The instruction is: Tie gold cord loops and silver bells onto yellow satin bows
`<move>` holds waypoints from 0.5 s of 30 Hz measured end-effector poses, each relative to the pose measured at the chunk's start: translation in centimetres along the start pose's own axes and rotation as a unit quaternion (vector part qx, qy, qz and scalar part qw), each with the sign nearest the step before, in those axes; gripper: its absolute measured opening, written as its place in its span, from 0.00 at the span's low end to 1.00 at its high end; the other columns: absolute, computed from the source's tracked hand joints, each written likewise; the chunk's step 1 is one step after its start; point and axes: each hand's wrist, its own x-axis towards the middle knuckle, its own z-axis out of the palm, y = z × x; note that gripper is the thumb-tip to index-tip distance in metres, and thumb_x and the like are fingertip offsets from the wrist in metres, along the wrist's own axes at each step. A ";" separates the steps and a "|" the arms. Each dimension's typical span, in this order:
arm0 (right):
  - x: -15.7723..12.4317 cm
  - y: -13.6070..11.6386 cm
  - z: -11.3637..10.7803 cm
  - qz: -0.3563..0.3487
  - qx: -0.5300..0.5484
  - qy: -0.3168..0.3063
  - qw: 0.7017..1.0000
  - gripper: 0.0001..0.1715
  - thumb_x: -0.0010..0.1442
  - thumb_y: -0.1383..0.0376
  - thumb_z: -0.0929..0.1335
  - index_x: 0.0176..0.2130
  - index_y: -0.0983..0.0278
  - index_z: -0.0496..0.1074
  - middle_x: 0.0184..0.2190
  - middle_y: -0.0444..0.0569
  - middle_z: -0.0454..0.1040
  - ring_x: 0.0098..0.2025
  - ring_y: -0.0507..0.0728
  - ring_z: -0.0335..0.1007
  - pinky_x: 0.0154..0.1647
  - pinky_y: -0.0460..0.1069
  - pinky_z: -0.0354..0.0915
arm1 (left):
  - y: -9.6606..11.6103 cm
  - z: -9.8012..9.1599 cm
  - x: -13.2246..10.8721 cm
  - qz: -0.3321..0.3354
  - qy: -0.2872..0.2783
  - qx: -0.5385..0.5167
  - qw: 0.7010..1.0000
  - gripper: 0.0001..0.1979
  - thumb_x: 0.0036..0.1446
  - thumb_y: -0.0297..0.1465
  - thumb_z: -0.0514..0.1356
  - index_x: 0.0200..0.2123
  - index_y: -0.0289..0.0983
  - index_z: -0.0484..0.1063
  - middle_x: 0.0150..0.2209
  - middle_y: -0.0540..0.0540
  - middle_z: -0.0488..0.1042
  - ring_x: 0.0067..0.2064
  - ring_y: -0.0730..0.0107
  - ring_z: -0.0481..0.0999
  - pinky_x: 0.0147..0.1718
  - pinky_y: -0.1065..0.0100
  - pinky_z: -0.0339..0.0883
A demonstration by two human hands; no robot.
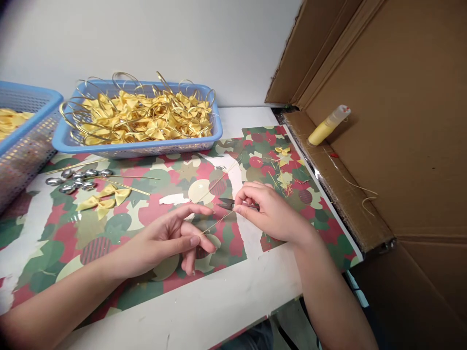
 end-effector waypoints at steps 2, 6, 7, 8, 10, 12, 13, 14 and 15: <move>0.1 0.2 0.1 0.012 -0.027 0.003 1.000 0.10 0.63 0.66 0.66 0.29 0.64 0.66 0.29 0.41 0.64 0.32 0.50 0.59 0.37 0.47 0.55 | 0.0 0.0 0.0 -0.001 -0.001 0.000 1.000 0.18 0.63 0.30 0.59 0.55 0.38 0.61 0.40 0.39 0.82 0.26 0.72 0.81 0.28 0.73 0.71; 0.3 0.5 0.4 0.027 -0.085 0.013 0.996 0.11 0.63 0.64 0.66 0.29 0.64 0.67 0.27 0.40 0.63 0.33 0.50 0.59 0.41 0.49 0.54 | 0.0 -0.1 0.0 0.001 -0.004 -0.004 1.000 0.18 0.63 0.31 0.59 0.54 0.39 0.61 0.40 0.40 0.81 0.26 0.72 0.81 0.27 0.73 0.71; 0.3 0.6 0.5 0.030 -0.099 0.015 0.995 0.11 0.63 0.64 0.67 0.29 0.64 0.67 0.26 0.40 0.63 0.33 0.50 0.59 0.41 0.49 0.54 | 0.0 -0.1 0.0 0.001 -0.003 -0.004 1.000 0.17 0.63 0.31 0.59 0.54 0.39 0.61 0.40 0.40 0.81 0.26 0.72 0.80 0.27 0.74 0.71; 0.3 0.7 0.6 0.031 -0.109 0.016 0.993 0.11 0.63 0.64 0.67 0.29 0.64 0.68 0.26 0.40 0.63 0.32 0.50 0.59 0.42 0.49 0.54 | 0.0 0.0 0.0 0.001 -0.002 -0.004 1.000 0.17 0.63 0.31 0.59 0.54 0.39 0.61 0.39 0.40 0.82 0.26 0.72 0.80 0.27 0.74 0.71; 0.3 0.9 0.6 0.025 -0.116 0.018 0.993 0.10 0.63 0.63 0.68 0.29 0.64 0.70 0.26 0.41 0.65 0.32 0.51 0.61 0.42 0.50 0.54 | 0.0 0.0 0.0 0.002 0.000 -0.001 1.000 0.17 0.63 0.31 0.60 0.53 0.39 0.62 0.39 0.40 0.82 0.26 0.72 0.80 0.27 0.74 0.71; 0.3 1.0 0.4 0.015 -0.109 0.039 0.993 0.06 0.61 0.64 0.68 0.32 0.63 0.71 0.28 0.42 0.67 0.34 0.51 0.63 0.41 0.50 0.56 | 0.0 0.0 0.0 0.005 0.003 0.001 1.000 0.17 0.63 0.32 0.60 0.53 0.40 0.62 0.39 0.41 0.82 0.25 0.72 0.80 0.27 0.73 0.71; 0.2 0.9 0.4 0.009 -0.104 0.064 0.992 0.03 0.60 0.66 0.69 0.33 0.62 0.72 0.29 0.42 0.68 0.34 0.52 0.64 0.41 0.50 0.56 | 0.0 0.1 0.0 0.007 0.005 0.001 1.000 0.17 0.62 0.32 0.60 0.53 0.40 0.62 0.38 0.41 0.82 0.25 0.72 0.80 0.26 0.73 0.71; 0.2 0.8 0.4 0.001 -0.099 0.095 0.991 0.00 0.59 0.67 0.69 0.35 0.62 0.72 0.30 0.43 0.69 0.35 0.52 0.65 0.42 0.50 0.57 | 0.0 0.1 0.0 0.008 0.007 0.001 1.000 0.17 0.62 0.32 0.60 0.53 0.40 0.62 0.38 0.42 0.82 0.25 0.71 0.80 0.26 0.73 0.70; 0.2 0.7 0.4 -0.011 -0.091 0.121 0.988 0.03 0.58 0.69 0.69 0.36 0.63 0.72 0.31 0.43 0.69 0.35 0.52 0.65 0.42 0.51 0.58 | 0.0 0.1 0.0 0.008 0.008 0.002 1.000 0.17 0.62 0.32 0.60 0.53 0.40 0.62 0.38 0.42 0.82 0.25 0.71 0.80 0.26 0.72 0.70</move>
